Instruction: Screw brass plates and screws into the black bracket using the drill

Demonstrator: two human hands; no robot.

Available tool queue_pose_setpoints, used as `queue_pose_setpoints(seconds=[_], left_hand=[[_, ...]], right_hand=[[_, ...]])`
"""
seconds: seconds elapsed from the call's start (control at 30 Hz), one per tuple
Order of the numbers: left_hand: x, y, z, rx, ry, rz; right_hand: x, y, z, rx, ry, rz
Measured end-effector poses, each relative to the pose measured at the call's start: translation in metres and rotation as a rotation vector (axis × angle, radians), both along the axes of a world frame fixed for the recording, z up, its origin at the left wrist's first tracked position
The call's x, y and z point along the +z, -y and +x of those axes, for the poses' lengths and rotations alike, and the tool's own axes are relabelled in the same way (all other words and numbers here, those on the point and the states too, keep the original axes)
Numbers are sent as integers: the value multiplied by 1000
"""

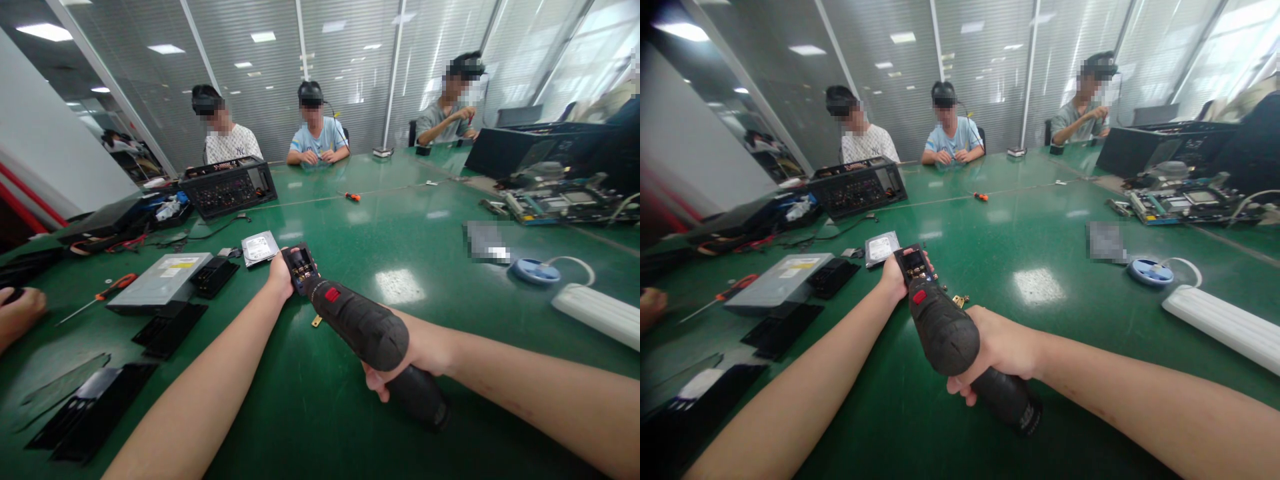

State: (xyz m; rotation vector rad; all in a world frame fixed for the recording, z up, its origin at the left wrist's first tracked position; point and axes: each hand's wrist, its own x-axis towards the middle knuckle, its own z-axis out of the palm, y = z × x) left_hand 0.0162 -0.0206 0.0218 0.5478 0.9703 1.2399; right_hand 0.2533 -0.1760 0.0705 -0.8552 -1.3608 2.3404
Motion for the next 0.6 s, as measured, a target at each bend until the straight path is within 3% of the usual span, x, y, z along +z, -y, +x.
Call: queue_pose_setpoints(seconds=[0.27,0.6], left_hand=[[1,0,1,16,12,4],[-2,-3,-1,50,41,-26]], right_hand=[[-11,-2,-2,-1,-67,-4],[-10,-4,2,45,-37,17]])
